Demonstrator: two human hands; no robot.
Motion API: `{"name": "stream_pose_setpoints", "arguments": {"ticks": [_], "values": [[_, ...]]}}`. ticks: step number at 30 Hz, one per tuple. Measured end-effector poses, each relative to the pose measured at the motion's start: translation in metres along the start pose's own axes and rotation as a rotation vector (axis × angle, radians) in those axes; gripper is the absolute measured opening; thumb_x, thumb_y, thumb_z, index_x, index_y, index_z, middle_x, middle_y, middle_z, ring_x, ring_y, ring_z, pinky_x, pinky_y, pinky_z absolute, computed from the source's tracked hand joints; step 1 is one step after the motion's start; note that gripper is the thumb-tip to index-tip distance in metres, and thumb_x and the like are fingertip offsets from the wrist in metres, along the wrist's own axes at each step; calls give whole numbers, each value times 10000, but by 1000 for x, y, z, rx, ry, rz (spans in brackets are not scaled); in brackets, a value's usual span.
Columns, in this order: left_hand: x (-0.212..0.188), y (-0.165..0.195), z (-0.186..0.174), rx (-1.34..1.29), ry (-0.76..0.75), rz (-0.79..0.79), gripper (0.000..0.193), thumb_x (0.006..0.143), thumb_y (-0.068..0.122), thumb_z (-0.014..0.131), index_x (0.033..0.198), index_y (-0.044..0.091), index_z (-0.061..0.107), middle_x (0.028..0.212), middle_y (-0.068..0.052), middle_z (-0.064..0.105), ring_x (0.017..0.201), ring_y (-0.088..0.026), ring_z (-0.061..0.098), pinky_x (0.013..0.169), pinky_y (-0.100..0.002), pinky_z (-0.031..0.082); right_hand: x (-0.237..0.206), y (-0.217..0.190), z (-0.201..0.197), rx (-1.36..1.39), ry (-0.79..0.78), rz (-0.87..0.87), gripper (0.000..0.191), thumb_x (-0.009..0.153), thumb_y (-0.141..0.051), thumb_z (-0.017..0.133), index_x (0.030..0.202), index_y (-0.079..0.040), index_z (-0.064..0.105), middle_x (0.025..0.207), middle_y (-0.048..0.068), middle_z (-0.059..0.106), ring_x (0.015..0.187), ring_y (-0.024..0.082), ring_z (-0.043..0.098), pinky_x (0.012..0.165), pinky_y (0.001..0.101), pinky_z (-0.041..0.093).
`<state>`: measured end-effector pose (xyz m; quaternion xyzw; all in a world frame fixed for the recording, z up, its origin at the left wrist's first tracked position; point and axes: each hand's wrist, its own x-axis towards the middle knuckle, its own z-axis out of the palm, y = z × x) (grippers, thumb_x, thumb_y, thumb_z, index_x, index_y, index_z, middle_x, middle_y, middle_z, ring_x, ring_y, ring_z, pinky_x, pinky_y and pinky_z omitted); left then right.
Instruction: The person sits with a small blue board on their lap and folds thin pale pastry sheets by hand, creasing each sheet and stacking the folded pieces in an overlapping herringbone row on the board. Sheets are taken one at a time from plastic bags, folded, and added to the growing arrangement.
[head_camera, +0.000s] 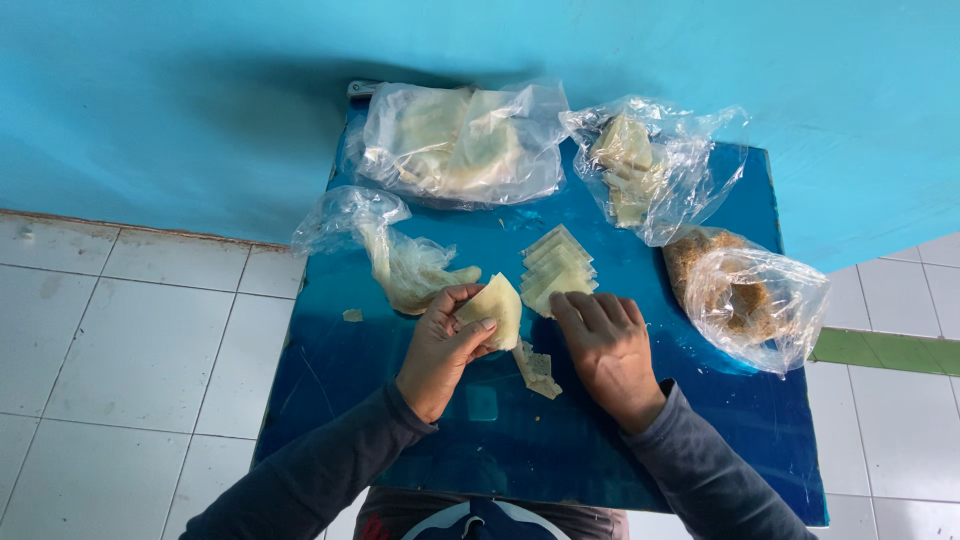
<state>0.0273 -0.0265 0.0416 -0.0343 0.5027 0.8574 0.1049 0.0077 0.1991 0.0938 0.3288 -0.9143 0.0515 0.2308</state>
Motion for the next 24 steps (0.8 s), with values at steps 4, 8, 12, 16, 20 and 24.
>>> {"name": "stream_pose_setpoints", "arguments": {"ticks": [4,8,12,16,20,24], "values": [[0,2,0,11,16,-8,433,928,120,668,1334,54,534,1252,-91,626,1005,-152,713,827,-314,647,-4,-9,2,10,-50,-51,400,831,-50,707,1230,-45,673,1142,110,732,1017,268,701,871,428,539],[-1,2,1,-36,4,7,430,929,121,676,1329,51,534,1243,-95,633,1010,-144,709,829,-311,640,-4,-13,6,-19,-76,-91,442,804,-58,713,1243,-39,668,1149,126,724,1021,283,703,865,433,539],[0,1,0,-7,12,-5,425,937,123,678,1335,60,543,1250,-85,632,977,-132,693,799,-285,619,-1,-13,3,4,-79,-78,439,801,-47,713,1238,-44,662,1149,113,725,1017,281,703,858,433,537],[0,-1,-2,18,30,-28,422,938,121,673,1338,77,545,1258,-74,639,989,-124,692,786,-274,608,5,-16,-4,106,-68,-52,334,827,-76,725,1157,-58,684,1071,97,737,954,288,708,804,445,528],[2,-1,-4,-37,30,1,430,929,111,665,1339,79,539,1296,-50,623,1023,-125,690,799,-288,612,8,-9,-20,413,-78,150,249,908,-175,747,1120,-52,705,943,100,721,838,282,701,762,425,535],[3,-2,-5,-55,17,26,416,937,110,657,1334,77,537,1291,-53,615,1033,-125,691,801,-295,614,2,-14,-31,499,-174,164,193,882,-217,768,1015,-88,712,863,89,700,777,287,687,699,414,533]]}}
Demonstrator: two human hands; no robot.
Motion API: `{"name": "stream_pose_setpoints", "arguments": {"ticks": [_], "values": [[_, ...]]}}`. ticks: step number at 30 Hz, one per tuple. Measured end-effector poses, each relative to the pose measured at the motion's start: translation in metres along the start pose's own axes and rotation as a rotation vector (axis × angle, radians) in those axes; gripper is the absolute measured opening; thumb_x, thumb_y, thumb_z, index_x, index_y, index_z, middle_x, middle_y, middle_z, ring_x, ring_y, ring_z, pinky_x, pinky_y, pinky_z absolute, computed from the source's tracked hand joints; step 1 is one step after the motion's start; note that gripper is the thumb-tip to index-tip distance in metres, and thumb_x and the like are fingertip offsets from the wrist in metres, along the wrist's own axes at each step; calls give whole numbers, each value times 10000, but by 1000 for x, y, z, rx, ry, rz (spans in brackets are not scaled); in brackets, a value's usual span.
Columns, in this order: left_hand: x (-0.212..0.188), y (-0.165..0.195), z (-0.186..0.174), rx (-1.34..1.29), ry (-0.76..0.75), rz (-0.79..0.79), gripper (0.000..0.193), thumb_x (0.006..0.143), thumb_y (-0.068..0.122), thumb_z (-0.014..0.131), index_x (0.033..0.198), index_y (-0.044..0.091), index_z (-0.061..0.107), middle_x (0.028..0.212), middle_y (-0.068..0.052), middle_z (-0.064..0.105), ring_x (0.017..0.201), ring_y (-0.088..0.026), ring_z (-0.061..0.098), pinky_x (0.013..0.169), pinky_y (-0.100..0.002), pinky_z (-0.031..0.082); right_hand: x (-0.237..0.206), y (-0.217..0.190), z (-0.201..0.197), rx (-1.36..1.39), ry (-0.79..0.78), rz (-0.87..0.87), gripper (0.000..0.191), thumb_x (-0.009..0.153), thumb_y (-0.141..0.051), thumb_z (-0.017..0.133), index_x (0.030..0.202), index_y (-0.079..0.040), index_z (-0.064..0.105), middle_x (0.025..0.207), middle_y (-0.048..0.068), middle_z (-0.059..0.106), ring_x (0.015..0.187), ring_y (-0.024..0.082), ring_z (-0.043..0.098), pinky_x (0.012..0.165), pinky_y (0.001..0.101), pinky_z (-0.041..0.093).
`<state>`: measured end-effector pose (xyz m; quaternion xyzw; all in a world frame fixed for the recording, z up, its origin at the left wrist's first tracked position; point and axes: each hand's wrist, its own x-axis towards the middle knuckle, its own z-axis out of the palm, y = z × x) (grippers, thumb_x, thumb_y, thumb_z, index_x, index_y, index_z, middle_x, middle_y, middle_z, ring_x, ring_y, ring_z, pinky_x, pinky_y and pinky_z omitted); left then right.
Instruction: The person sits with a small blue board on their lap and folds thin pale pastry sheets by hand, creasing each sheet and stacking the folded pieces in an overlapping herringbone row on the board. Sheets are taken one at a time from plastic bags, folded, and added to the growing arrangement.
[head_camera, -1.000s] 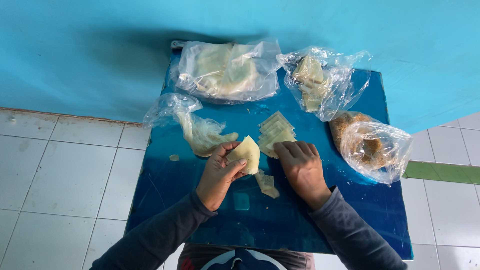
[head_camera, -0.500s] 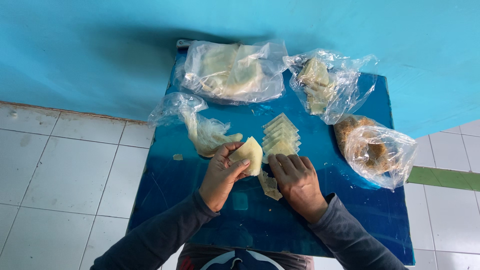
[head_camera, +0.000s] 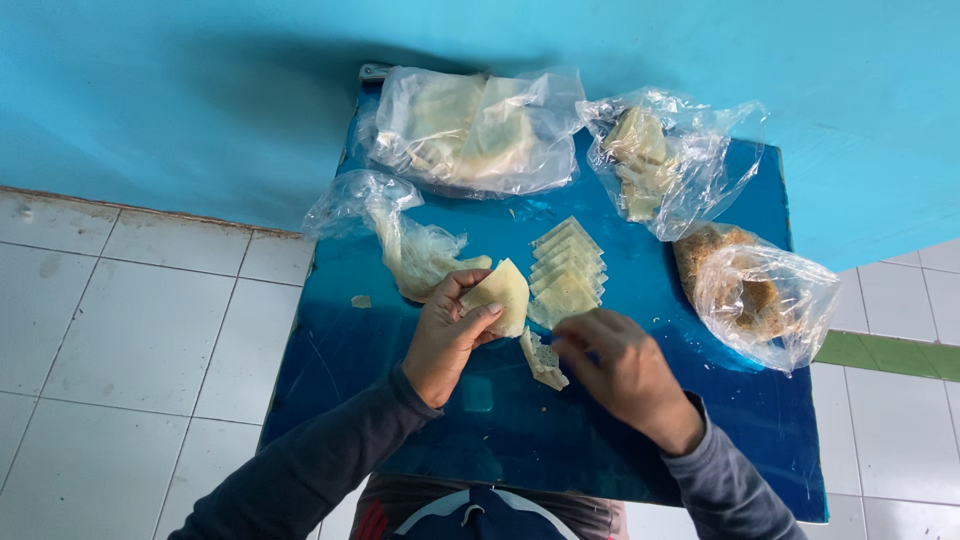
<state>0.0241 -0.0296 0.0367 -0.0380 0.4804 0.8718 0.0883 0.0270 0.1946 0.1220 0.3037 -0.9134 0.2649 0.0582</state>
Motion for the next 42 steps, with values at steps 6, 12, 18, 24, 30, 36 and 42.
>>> {"name": "stream_pose_setpoints", "arguments": {"ticks": [6,12,18,24,30,36,42], "values": [[0,-1,1,-17,-1,32,418,939,116,669,1335,76,544,1266,-42,625,998,-100,681,788,-274,605,-15,-13,27,-76,-46,-83,256,826,-238,794,994,-86,676,911,93,658,843,290,664,757,418,506],[0,-2,0,48,-70,45,418,946,27,630,1348,79,526,1226,-23,620,974,-99,683,776,-264,619,-19,13,19,802,-190,403,202,981,-165,642,1133,-32,641,991,88,669,875,175,674,786,344,551],[-2,-15,-1,229,-396,104,249,1073,87,610,1298,-5,663,1149,-97,730,977,-129,721,841,-271,628,-20,19,12,1539,-120,479,240,1038,-186,573,1200,-12,546,1065,140,685,954,229,702,854,377,563],[-14,-4,5,233,-464,74,253,928,148,743,1148,73,642,1067,-96,750,964,-136,764,808,-250,639,-23,15,16,1463,-101,423,302,986,-153,657,1224,-13,536,1107,139,682,1019,225,698,917,401,570],[-22,11,16,616,-366,423,188,920,133,784,1023,-3,704,1154,-89,639,885,-128,727,712,-250,641,-28,20,27,1314,-99,429,242,968,-94,661,1177,1,583,1109,121,668,1022,203,690,938,369,566],[-18,10,10,627,-414,318,191,914,147,778,973,5,665,1070,-65,645,793,-108,696,663,-235,599,-33,31,29,1368,-47,390,186,991,-30,672,1144,0,570,1061,74,603,970,151,586,843,311,493],[-17,9,6,628,-449,275,210,927,200,766,956,20,662,998,-48,635,768,-86,650,654,-226,552,-29,26,24,1441,-9,446,275,940,-50,678,1176,-66,539,1083,57,612,1007,131,612,871,300,518]]}}
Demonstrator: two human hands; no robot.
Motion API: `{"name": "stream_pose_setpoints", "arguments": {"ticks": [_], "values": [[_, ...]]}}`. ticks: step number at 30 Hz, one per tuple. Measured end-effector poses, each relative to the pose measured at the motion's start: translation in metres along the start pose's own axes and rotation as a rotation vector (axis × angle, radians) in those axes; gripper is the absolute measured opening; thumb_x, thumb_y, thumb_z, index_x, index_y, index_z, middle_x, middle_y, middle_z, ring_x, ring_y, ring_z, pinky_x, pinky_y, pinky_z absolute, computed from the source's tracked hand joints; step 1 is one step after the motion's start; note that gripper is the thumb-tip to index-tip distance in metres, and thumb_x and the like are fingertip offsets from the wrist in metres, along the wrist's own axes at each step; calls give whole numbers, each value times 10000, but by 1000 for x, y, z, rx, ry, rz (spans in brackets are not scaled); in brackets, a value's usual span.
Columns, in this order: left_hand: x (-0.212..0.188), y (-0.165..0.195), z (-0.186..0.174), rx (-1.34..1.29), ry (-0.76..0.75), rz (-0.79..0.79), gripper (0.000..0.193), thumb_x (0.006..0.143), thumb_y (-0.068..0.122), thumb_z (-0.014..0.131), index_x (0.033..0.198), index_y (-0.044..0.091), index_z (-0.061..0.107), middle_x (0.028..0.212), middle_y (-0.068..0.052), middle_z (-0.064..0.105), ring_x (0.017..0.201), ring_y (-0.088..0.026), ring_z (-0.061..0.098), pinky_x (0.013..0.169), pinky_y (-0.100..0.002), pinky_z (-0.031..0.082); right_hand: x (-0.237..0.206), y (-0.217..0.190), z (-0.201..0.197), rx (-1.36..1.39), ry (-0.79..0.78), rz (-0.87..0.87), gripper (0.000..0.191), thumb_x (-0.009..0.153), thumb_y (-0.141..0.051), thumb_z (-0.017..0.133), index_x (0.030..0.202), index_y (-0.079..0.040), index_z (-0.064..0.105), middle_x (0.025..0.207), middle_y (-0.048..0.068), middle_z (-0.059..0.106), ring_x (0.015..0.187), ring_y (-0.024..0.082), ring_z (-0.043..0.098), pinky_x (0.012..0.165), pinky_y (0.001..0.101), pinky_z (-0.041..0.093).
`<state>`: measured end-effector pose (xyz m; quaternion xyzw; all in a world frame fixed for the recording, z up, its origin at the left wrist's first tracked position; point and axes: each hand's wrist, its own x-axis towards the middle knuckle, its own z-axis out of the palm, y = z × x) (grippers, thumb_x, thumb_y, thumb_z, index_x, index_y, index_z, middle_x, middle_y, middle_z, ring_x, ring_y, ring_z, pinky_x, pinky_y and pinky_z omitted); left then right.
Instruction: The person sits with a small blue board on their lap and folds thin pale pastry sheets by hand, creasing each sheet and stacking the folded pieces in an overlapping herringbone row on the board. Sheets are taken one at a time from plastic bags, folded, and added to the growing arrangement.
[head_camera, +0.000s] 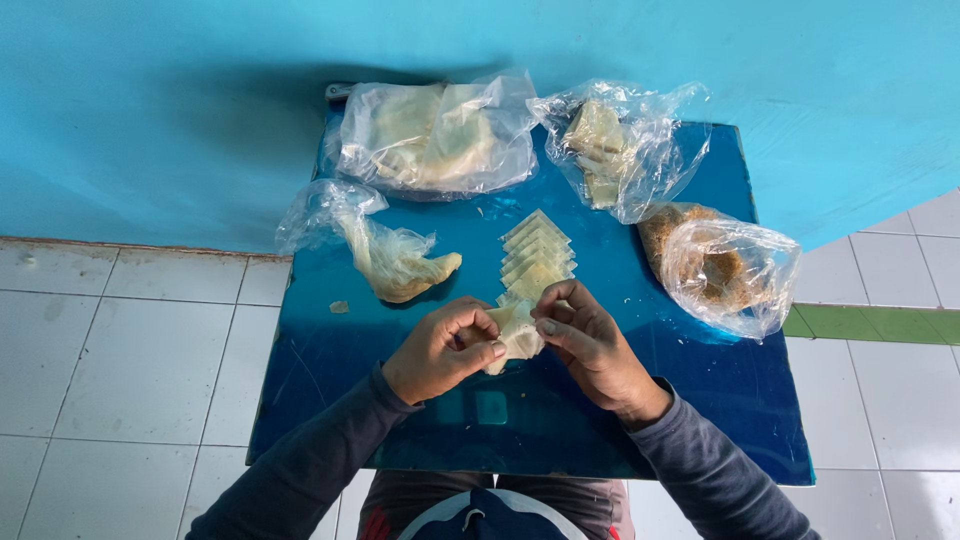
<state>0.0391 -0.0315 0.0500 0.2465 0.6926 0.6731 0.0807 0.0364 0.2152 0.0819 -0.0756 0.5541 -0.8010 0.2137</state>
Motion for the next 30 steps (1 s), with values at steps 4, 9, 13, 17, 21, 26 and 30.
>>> {"name": "stream_pose_setpoints", "arguments": {"ticks": [4,9,13,17,21,26,30], "values": [[1,-1,-2,26,-36,-13,200,922,203,759,950,34,657,966,-33,641,738,-65,632,624,-214,543,0,-2,4,-24,-73,0,365,903,16,711,1210,-77,536,1073,82,624,965,146,641,836,310,552],[-1,-12,-5,-153,-88,-155,191,939,207,727,1010,52,641,878,-25,703,720,-51,658,626,-202,548,-3,-4,2,-145,-35,-53,297,961,28,678,1227,-49,571,1066,98,640,949,143,639,822,299,554],[0,-21,-9,-417,-110,-211,193,972,158,728,1058,4,650,917,-47,710,795,-71,680,701,-220,565,-8,-14,0,-222,-93,-67,212,996,9,641,1207,-13,633,1104,79,642,1001,137,645,889,303,568],[1,-22,-12,-413,-118,-202,191,977,137,710,1085,-4,638,937,-66,721,825,-83,703,738,-231,596,-9,-16,3,-184,-116,-23,265,951,26,659,1208,-32,622,1101,61,641,978,129,635,859,298,548],[1,-20,-13,-365,-146,-209,206,972,155,667,1110,4,644,970,-69,737,841,-87,736,762,-239,634,-6,-10,4,-191,-116,-39,215,967,29,657,1168,-33,611,1098,57,630,987,139,641,850,314,557],[1,-18,-12,-404,-128,-215,249,1015,170,666,1159,-32,660,989,-95,723,859,-104,711,782,-261,616,-8,-6,3,-115,-113,-31,178,992,29,633,1156,-34,603,1086,52,612,981,140,625,841,313,546],[3,-16,-11,-493,-118,-257,285,1005,231,665,1154,-12,660,1005,-84,732,887,-113,733,790,-267,624,-7,-6,5,-64,-146,-36,175,1012,36,613,1178,-16,631,1107,77,629,1003,163,634,867,329,548]]}}
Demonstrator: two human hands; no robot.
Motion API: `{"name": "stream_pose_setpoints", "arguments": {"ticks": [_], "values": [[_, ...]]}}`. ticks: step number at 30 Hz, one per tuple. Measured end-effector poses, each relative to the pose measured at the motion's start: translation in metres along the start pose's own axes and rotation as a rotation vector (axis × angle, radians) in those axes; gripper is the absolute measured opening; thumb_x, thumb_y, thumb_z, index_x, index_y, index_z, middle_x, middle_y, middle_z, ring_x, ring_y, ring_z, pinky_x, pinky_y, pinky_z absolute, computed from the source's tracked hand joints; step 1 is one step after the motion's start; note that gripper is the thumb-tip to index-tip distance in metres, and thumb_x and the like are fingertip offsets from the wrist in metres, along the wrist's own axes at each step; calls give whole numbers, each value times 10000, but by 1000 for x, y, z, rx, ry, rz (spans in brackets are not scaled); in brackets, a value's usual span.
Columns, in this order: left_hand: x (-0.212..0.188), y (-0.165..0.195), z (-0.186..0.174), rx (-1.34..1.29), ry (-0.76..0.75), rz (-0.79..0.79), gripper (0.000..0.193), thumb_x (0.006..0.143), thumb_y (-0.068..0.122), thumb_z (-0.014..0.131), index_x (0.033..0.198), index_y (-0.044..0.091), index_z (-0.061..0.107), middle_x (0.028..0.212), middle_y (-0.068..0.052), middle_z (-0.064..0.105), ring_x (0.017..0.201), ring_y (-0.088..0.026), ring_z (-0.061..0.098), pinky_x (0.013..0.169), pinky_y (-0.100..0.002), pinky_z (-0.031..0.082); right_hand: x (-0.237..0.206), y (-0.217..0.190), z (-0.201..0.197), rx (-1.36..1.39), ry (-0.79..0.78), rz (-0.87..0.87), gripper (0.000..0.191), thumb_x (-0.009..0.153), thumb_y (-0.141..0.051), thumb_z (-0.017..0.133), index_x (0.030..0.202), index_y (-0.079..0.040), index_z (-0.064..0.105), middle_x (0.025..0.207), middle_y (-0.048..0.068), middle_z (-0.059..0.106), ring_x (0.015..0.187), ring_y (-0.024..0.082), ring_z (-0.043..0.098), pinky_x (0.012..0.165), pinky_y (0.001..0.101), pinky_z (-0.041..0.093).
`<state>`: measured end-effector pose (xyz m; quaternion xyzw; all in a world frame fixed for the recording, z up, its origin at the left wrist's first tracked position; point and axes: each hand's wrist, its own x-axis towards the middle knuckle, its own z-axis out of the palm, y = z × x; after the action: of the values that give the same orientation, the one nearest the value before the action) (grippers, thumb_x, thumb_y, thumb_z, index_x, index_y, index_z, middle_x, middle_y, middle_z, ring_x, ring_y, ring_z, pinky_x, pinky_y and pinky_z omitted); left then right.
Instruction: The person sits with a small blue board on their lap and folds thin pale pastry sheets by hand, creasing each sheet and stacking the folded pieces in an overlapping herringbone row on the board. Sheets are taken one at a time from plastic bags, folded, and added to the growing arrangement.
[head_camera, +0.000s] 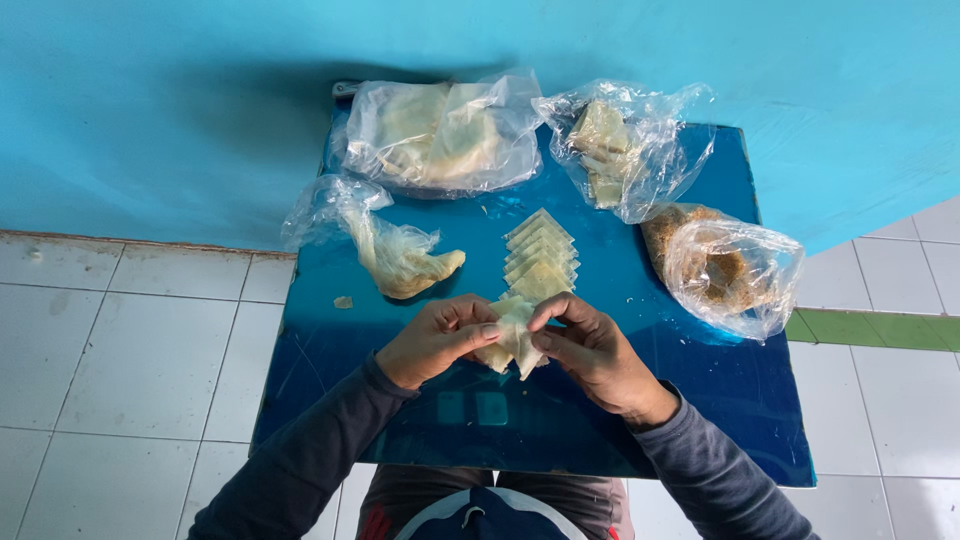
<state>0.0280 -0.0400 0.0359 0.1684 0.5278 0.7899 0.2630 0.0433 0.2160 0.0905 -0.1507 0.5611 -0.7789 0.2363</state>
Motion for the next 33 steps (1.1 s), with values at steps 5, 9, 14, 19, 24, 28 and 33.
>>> {"name": "stream_pose_setpoints", "arguments": {"ticks": [5,9,14,19,24,28,33], "values": [[-1,0,0,5,-20,9,304,992,270,707,1133,2,680,996,-74,734,880,-109,718,780,-263,617,-1,-7,5,-92,-14,22,231,1025,11,551,1215,-9,681,1182,124,699,1106,209,687,965,349,568],[3,-4,-2,-81,92,-103,255,966,258,720,1075,28,703,972,-50,729,849,-114,722,745,-281,637,-3,-13,11,-558,3,-178,288,973,58,610,1233,-46,678,1211,96,680,1146,206,674,972,325,570],[2,-5,-4,-181,59,-191,221,989,267,692,1051,55,701,974,-40,722,852,-113,724,746,-288,644,-1,-13,21,-1091,68,-533,305,893,30,736,1172,-92,715,1151,55,694,1071,220,689,896,315,572],[0,-1,-1,-179,19,-199,268,1001,314,663,1041,51,696,984,-60,723,859,-122,738,761,-305,657,-4,-7,19,-1148,84,-660,325,796,-60,832,1098,-115,725,1116,86,623,1035,263,626,908,335,515],[-1,4,1,-53,-11,-169,456,1043,443,576,969,17,720,896,-87,735,791,-133,750,711,-289,656,-4,1,-1,-382,141,-233,205,960,-70,733,1154,-14,702,1099,72,658,1022,175,617,897,327,504],[-2,4,4,112,62,-86,460,1035,453,565,988,25,726,874,-67,722,776,-116,737,691,-269,645,-1,2,-13,41,177,115,171,1029,-73,630,1166,23,666,1014,104,695,878,174,647,735,337,508],[1,3,6,127,171,8,437,985,462,605,1025,39,707,895,-41,732,773,-89,731,669,-254,629,-2,-1,-5,151,77,114,228,1000,-32,604,1225,2,615,1089,101,683,972,176,672,823,345,546]]}}
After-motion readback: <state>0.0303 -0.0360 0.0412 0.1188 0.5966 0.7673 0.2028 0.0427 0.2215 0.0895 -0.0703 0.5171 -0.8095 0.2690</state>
